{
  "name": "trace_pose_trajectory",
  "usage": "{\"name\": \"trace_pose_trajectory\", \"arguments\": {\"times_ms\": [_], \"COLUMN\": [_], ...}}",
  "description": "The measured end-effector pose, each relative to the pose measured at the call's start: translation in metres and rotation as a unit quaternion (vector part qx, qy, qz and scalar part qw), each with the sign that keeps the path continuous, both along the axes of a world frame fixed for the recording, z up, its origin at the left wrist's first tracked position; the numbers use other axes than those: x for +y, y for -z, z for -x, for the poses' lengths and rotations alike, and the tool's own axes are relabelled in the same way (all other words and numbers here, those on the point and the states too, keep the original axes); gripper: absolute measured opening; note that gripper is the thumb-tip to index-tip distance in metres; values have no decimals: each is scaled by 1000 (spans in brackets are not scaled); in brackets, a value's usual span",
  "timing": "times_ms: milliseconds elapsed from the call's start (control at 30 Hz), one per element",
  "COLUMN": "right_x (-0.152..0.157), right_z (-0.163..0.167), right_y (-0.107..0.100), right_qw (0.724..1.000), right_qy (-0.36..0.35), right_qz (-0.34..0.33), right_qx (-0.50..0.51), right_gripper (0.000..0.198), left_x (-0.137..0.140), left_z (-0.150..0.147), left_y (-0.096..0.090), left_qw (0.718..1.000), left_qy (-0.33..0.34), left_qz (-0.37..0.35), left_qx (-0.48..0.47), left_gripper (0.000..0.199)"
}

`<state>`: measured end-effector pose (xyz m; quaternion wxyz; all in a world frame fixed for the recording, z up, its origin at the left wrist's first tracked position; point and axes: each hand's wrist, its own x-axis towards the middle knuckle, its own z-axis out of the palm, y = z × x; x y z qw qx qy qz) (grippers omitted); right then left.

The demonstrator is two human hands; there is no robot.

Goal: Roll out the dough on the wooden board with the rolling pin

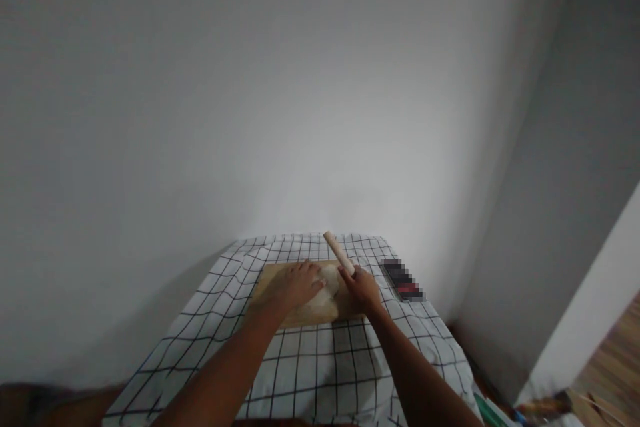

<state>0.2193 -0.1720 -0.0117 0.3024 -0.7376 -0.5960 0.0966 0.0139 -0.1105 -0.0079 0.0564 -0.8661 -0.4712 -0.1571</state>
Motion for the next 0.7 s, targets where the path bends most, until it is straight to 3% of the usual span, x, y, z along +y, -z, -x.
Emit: {"name": "trace_pose_trajectory", "arguments": {"times_ms": [200, 300, 367, 433, 600, 700], "right_x": [4, 4, 5, 5, 7, 6], "right_z": [-1, -1, -1, -2, -1, 0], "right_y": [3, 3, 2, 2, 1, 1], "right_qw": [1000, 1000, 1000, 1000, 1000, 1000], "right_qy": [0, -7, -8, -7, -4, -6], "right_qz": [15, 7, 7, 3, 12, 20], "right_qx": [-4, -4, 0, 3, -8, -23], "right_gripper": [64, 64, 63, 63, 61, 62], "left_x": [16, 25, 32, 37, 33, 23], "left_z": [10, 19, 28, 37, 53, 51], "left_y": [-3, -14, -21, -24, -18, -17], "left_qw": [994, 988, 983, 979, 974, 984], "left_qy": [-101, -140, -136, -137, -209, -175], "left_qz": [-26, 52, 123, 149, 86, 13], "left_qx": [16, 31, 33, 14, -6, 24], "left_gripper": [55, 56, 53, 48, 29, 30]}}
